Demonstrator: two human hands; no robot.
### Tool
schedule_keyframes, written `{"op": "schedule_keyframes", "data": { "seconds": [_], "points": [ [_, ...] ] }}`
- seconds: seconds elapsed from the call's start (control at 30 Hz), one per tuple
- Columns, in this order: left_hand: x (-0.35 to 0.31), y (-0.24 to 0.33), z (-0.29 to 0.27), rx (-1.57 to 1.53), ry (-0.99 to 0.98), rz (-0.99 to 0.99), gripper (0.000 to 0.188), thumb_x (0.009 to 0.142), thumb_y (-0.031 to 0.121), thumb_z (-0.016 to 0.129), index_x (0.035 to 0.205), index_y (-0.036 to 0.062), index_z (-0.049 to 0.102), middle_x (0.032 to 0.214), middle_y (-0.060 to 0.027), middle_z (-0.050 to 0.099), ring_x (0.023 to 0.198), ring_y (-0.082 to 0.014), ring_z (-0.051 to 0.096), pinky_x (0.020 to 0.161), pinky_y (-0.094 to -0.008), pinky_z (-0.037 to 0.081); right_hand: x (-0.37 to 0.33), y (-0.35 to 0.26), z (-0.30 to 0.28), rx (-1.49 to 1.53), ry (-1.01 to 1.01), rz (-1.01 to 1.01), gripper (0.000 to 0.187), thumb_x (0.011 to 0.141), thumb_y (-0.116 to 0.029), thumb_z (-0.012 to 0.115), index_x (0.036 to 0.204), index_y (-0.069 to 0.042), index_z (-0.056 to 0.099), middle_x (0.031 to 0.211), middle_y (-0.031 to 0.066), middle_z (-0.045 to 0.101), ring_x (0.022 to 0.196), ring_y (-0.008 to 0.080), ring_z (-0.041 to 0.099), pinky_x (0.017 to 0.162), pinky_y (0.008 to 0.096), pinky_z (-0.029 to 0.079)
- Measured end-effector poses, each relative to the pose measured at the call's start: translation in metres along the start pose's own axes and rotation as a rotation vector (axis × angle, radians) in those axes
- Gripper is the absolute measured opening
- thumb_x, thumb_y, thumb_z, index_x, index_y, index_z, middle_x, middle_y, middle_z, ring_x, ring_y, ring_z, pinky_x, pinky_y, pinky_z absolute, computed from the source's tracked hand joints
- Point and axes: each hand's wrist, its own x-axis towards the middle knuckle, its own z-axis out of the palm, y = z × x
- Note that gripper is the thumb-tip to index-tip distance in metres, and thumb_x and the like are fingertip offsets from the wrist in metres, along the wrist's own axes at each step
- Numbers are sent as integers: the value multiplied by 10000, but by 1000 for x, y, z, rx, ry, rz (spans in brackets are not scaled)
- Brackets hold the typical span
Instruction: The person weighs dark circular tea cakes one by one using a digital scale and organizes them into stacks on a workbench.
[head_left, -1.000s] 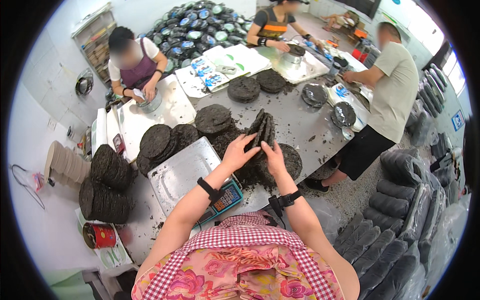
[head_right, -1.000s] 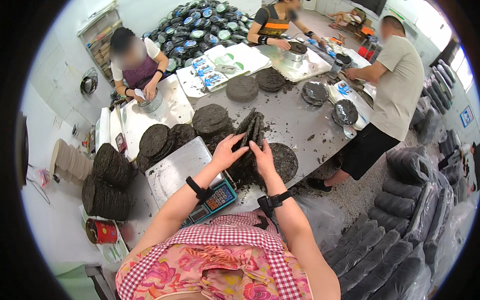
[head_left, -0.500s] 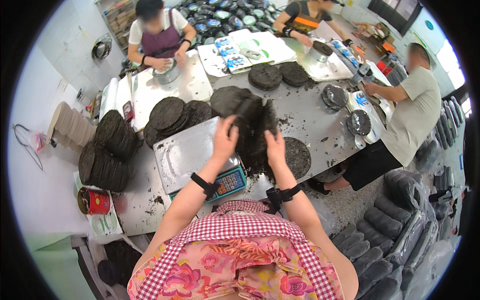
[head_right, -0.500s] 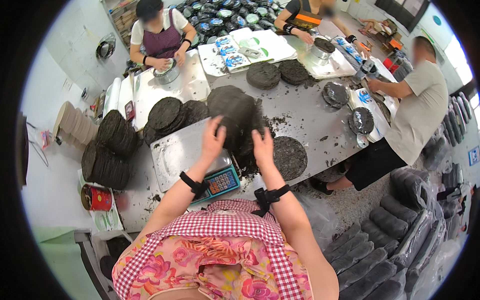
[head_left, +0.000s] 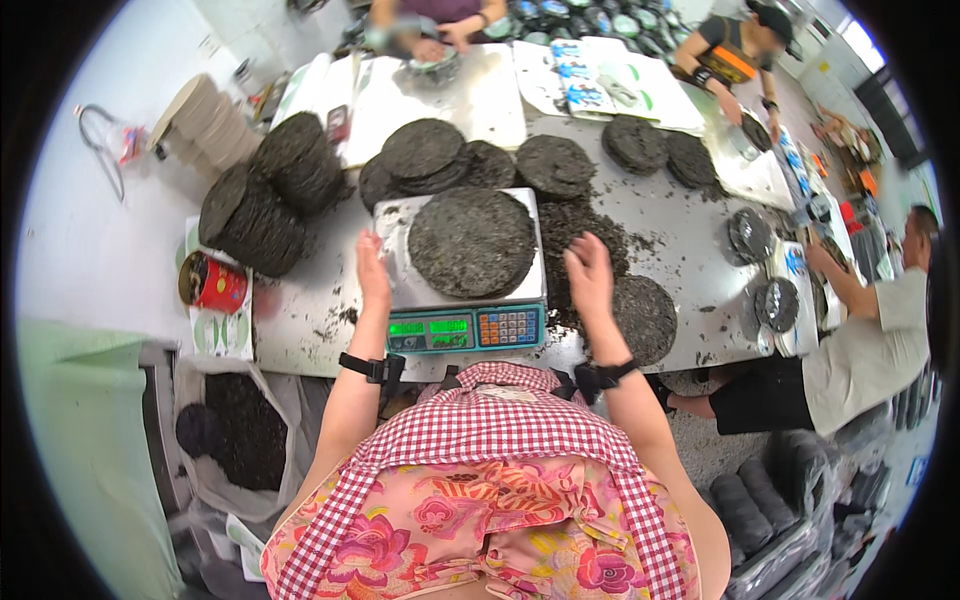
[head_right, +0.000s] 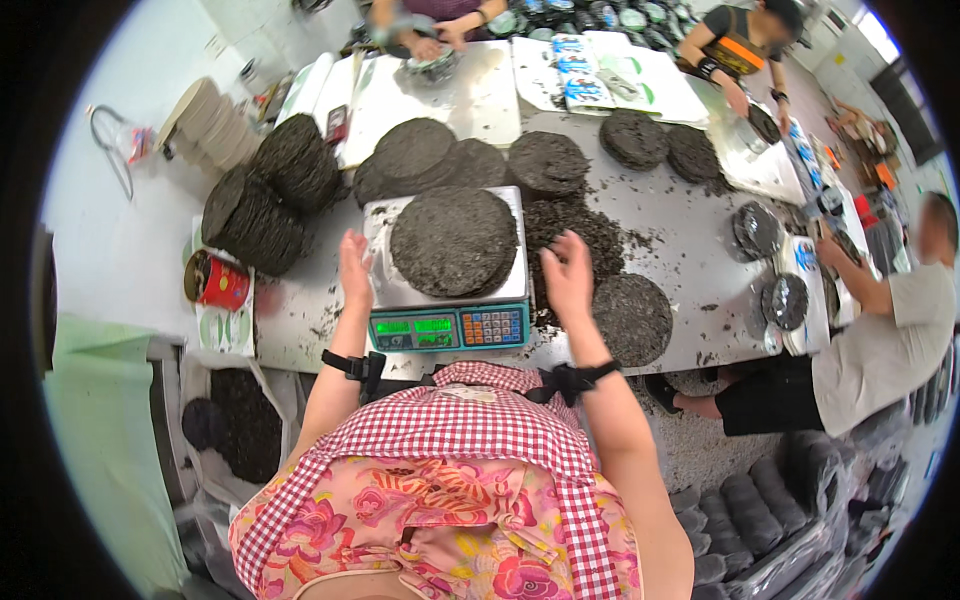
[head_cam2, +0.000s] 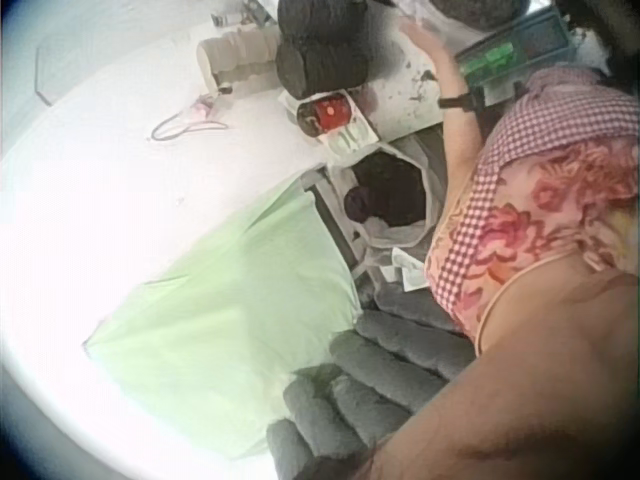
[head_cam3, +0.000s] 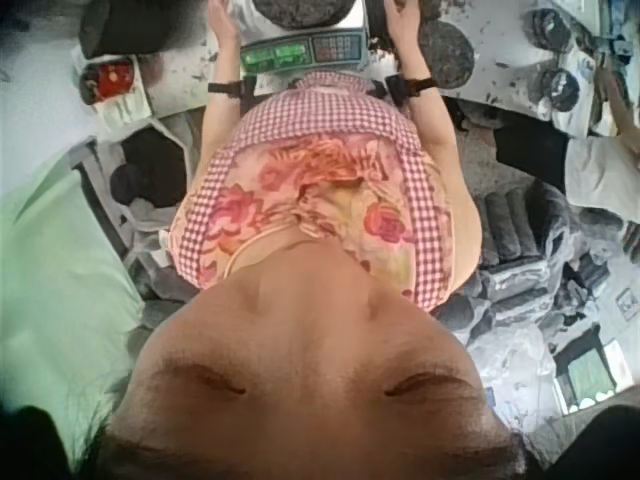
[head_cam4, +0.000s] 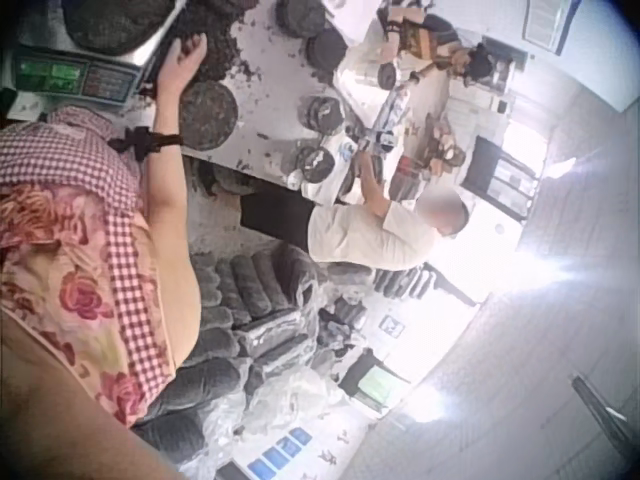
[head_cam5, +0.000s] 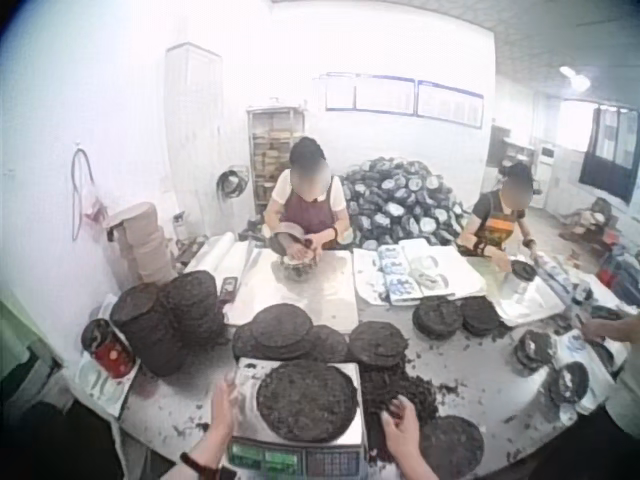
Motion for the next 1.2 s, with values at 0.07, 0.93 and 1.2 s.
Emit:
{"op": "schedule_keyframes", "data": {
  "seconds": [0.07, 0.93, 1.2],
  "points": [
    [-2, 9, -45, 64, 101, 63, 483, 963, 396, 353, 1317, 69, 373, 1277, -114, 455, 1181, -219, 447, 932, -363, 375, -12, 11, -51, -623, 103, -240, 482, 739, -171, 689, 1162, -21, 514, 1107, 172, 555, 1037, 317, 525, 907, 388, 409],
    [-18, -8, 24, 316, -166, 185, 466, 968, 310, 346, 1296, -15, 408, 1329, -133, 434, 1255, -231, 376, 1047, -326, 256, 23, 75, -37, -453, 29, -143, 572, 760, -226, 674, 1233, -14, 433, 1212, 183, 472, 1142, 338, 438, 975, 398, 351],
    [-38, 20, -92, 335, 160, -68, 446, 920, 310, 444, 1298, 77, 418, 1261, -104, 499, 1181, -235, 457, 966, -391, 334, 93, 150, -31, -435, 317, 804, 830, 706, -595, 590, 1359, -153, 331, 1343, 244, 327, 1250, 417, 284, 943, 673, 223]
  ]
}}
